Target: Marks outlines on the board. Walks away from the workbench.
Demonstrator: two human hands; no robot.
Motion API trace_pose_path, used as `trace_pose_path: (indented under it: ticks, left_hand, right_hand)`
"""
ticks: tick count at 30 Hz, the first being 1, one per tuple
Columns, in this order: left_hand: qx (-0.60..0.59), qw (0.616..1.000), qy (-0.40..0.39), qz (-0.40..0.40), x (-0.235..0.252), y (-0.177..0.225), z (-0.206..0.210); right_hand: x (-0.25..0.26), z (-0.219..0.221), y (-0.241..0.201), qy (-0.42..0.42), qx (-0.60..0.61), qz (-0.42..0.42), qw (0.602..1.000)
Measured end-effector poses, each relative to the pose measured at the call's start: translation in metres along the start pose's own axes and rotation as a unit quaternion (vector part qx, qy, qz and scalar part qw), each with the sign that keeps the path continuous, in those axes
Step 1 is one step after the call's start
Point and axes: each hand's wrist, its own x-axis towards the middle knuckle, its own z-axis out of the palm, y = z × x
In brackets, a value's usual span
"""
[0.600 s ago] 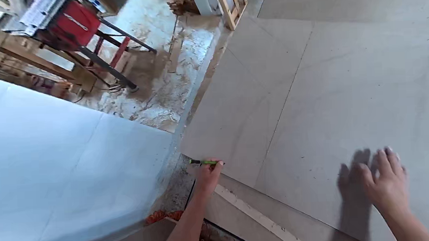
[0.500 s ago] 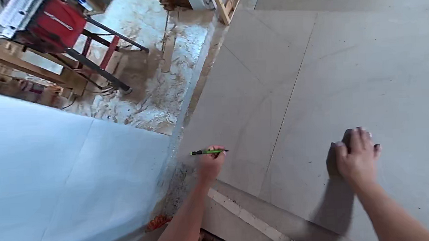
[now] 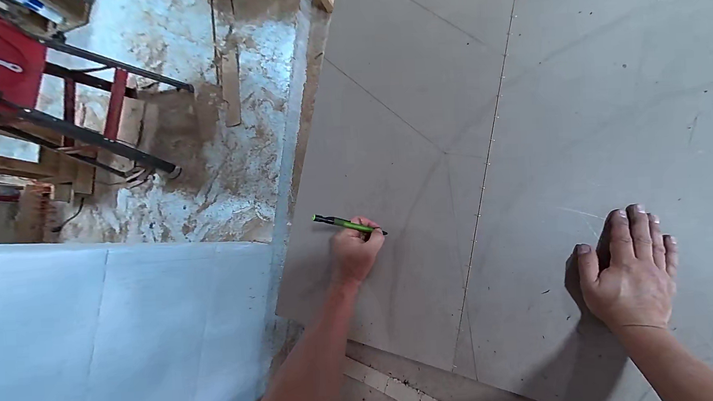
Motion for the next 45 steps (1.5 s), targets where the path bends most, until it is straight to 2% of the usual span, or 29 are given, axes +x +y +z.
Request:
trace_pose_path:
  ticks: [3, 7, 9, 13, 17, 20, 22, 23, 25, 27, 30, 33, 36, 41, 45]
  left_hand:
    - [0.058, 0.998, 0.012, -0.004, 0.011, -0.001, -0.003]
    - [0.053, 0.996, 0.054, -0.039, -0.007, -0.008, -0.018]
    - [0.028, 0.998, 0.045, -0.045, -0.015, -0.001, -0.011]
    - [0.01, 0.999, 0.036, 0.01, 0.004, 0.002, 0.009]
    - [0.09, 0.995, -0.001, -0.042, -0.032, 0.007, -0.002]
    - [-0.005, 0.997, 0.014, -0.075, -0.05, 0.006, -0.009]
    - [-0.053, 0.994, 0.014, -0.096, -0.025, 0.01, -0.003]
    - [-0.039, 0.995, 0.004, -0.09, -0.002, 0.013, 0.003]
    - [0.054, 0.996, -0.021, -0.068, 0.058, 0.026, 0.021]
    - [0.098, 0.99, -0.064, -0.083, 0.126, 0.044, 0.046]
    - [0.074, 0.988, -0.112, -0.078, 0.221, 0.065, 0.088]
    - [0.045, 0.989, -0.125, -0.059, 0.285, 0.081, 0.118]
    - [0.056, 0.986, -0.15, -0.049, 0.302, 0.085, 0.122]
    - [0.129, 0.973, -0.193, -0.006, 0.263, 0.077, 0.093]
    - [0.121, 0.976, -0.182, 0.013, 0.265, 0.077, 0.106]
  right_hand:
    - [0.0, 0.0, 0.0, 0.0, 0.001, -0.001, 1.0]
    - [0.001, 0.0, 0.001, -0.002, 0.001, -0.001, 1.0]
    - [0.001, 0.001, 0.001, -0.001, 0.0, -0.001, 1.0]
    - [0.001, 0.001, 0.001, 0.003, -0.002, -0.001, 1.0]
    - [0.002, 0.0, 0.001, 0.004, 0.001, -0.001, 1.0]
    - [0.001, 0.0, -0.001, 0.008, 0.007, 0.001, 1.0]
    - [0.001, 0.0, -0.001, 0.019, 0.007, -0.003, 1.0]
    - [0.002, 0.0, -0.001, 0.024, 0.005, -0.004, 1.0]
    - [0.002, 0.003, 0.0, 0.03, 0.001, -0.002, 1.0]
    - [0.002, 0.004, 0.0, 0.036, -0.001, 0.0, 0.999]
    - [0.002, 0.005, 0.001, 0.046, -0.005, -0.002, 0.999]
    - [0.004, 0.006, 0.0, 0.052, -0.003, 0.0, 0.999]
    - [0.004, 0.005, -0.001, 0.045, -0.003, 0.003, 0.999]
    - [0.003, 0.001, -0.001, 0.026, -0.006, 0.005, 1.0]
    - [0.002, 0.001, -0.001, 0.023, -0.014, 0.009, 1.0]
